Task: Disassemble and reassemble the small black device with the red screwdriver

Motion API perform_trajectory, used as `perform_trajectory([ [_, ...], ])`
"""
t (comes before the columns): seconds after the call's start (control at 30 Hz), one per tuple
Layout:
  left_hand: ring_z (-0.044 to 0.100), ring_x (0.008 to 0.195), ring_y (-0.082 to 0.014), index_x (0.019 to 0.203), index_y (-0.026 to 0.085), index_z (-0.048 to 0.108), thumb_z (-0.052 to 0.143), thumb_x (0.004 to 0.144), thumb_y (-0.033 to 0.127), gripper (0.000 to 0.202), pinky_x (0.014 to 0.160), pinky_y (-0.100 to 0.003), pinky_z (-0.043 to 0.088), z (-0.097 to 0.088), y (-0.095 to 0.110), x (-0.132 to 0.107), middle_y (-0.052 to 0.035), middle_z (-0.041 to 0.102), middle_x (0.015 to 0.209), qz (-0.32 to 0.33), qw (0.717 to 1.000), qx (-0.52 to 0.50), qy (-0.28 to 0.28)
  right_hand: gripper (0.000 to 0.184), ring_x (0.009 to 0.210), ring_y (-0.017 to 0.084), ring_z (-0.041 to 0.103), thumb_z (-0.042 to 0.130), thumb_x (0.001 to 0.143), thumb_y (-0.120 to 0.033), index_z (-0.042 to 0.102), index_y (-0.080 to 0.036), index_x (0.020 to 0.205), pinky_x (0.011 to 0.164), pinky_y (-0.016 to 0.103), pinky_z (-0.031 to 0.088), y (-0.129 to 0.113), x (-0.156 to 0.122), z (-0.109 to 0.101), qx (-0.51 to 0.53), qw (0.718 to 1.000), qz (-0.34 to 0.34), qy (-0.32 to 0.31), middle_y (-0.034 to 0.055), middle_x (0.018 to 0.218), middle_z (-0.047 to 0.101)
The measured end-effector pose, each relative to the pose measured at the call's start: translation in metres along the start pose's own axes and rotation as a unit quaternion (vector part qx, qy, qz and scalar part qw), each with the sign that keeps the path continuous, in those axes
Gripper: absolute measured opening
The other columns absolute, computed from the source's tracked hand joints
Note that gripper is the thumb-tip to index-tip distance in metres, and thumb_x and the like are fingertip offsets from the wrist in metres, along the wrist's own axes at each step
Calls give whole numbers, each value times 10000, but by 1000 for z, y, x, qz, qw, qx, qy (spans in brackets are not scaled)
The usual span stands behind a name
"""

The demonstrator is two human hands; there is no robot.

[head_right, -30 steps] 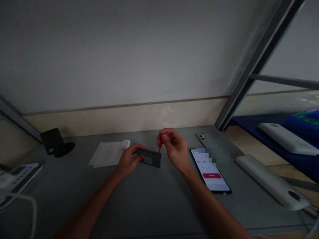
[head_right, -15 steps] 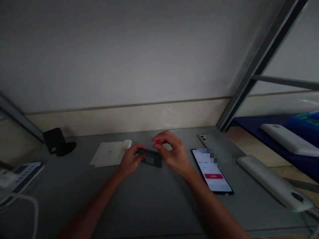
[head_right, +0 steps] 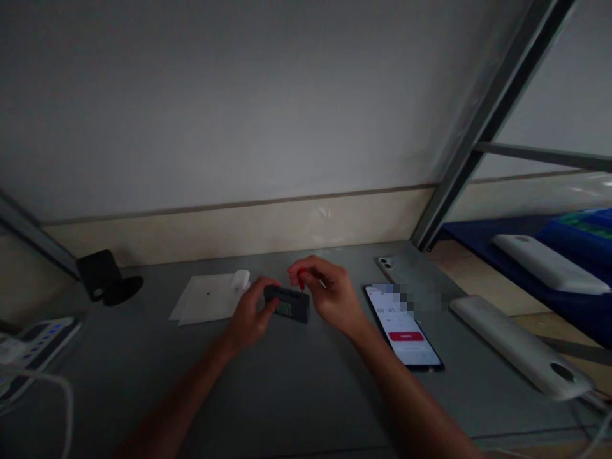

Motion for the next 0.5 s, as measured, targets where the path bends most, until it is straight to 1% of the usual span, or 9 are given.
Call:
perform_trajectory([
  [0.07, 552, 1216, -284, 1268, 220, 603, 691, 878, 315, 412, 1065, -430, 396, 8, 17, -1, -117, 612, 1303, 52, 997, 50, -15, 152, 730, 169, 623, 558, 964, -257, 699, -205, 948, 692, 334, 512, 1, 0, -2, 0, 1000, 5, 14, 36, 840, 679],
  [0.1, 540, 1232, -291, 1293, 229, 594, 710, 871, 343, 452, 1086, -443, 369, 13, 24, 0, -115, 612, 1316, 71, 995, 73, -25, 149, 725, 168, 623, 561, 961, -257, 700, -206, 945, 687, 331, 512, 2, 0, -2, 0, 1000, 8, 16, 35, 837, 677],
  [0.13, 547, 1220, -292, 1283, 235, 603, 714, 873, 353, 441, 1092, -451, 353, 19, 29, 0, -106, 634, 1289, 84, 992, 92, -34, 144, 727, 167, 625, 566, 957, -257, 701, -207, 948, 689, 329, 513, 3, 0, -2, -3, 1000, 10, 16, 34, 838, 677],
  [0.17, 562, 1194, -287, 1247, 238, 625, 704, 884, 342, 386, 1086, -455, 347, 25, 32, 1, -96, 663, 1238, 90, 989, 106, -40, 131, 745, 170, 632, 580, 950, -256, 702, -209, 961, 703, 330, 517, 3, 0, -2, -8, 1000, 8, 15, 35, 852, 681],
  [0.23, 590, 1131, -278, 1156, 238, 664, 675, 903, 285, 258, 1051, -455, 356, 34, 34, 4, -77, 701, 1141, 86, 987, 125, -45, 105, 820, 182, 648, 629, 922, -244, 709, -216, 984, 753, 336, 523, 1, 1, -2, -29, 999, -7, 16, 42, 909, 692],
  [0.3, 599, 1094, -275, 1101, 236, 683, 666, 895, 232, 207, 1016, -457, 367, 38, 32, 5, -66, 713, 1092, 68, 988, 136, -42, 93, 863, 187, 650, 646, 910, -229, 717, -223, 971, 771, 334, 520, -1, 1, -3, -44, 999, -16, 22, 43, 945, 699],
  [0.37, 595, 1083, -276, 1091, 241, 691, 668, 878, 193, 219, 1007, -465, 364, 40, 30, 6, -59, 716, 1091, 55, 987, 145, -35, 119, 825, 178, 646, 597, 944, -232, 714, -223, 967, 749, 329, 515, 0, 0, -2, -27, 1000, -4, 9, 40, 927, 705],
  [0.43, 587, 1092, -279, 1100, 253, 696, 668, 864, 166, 253, 1019, -476, 354, 39, 29, 6, -55, 717, 1116, 50, 987, 153, -29, 177, 786, 171, 645, 526, 988, -250, 699, -223, 1003, 734, 329, 515, 0, -1, 3, 11, 1000, 15, -21, 40, 912, 712],
  [0.5, 584, 1097, -280, 1114, 261, 698, 667, 859, 155, 278, 1026, -481, 348, 38, 29, 5, -54, 716, 1130, 50, 986, 158, -25, 206, 849, 186, 659, 495, 1008, -274, 689, -224, 1054, 775, 343, 519, -2, -2, 7, 26, 998, 20, -49, 53, 955, 715],
])
Point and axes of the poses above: each hand's wrist, its own x-axis towards the middle knuckle, its own z-axis out of the palm, y = z × x, the point moved 8 cm from there along x, towards the middle knuckle
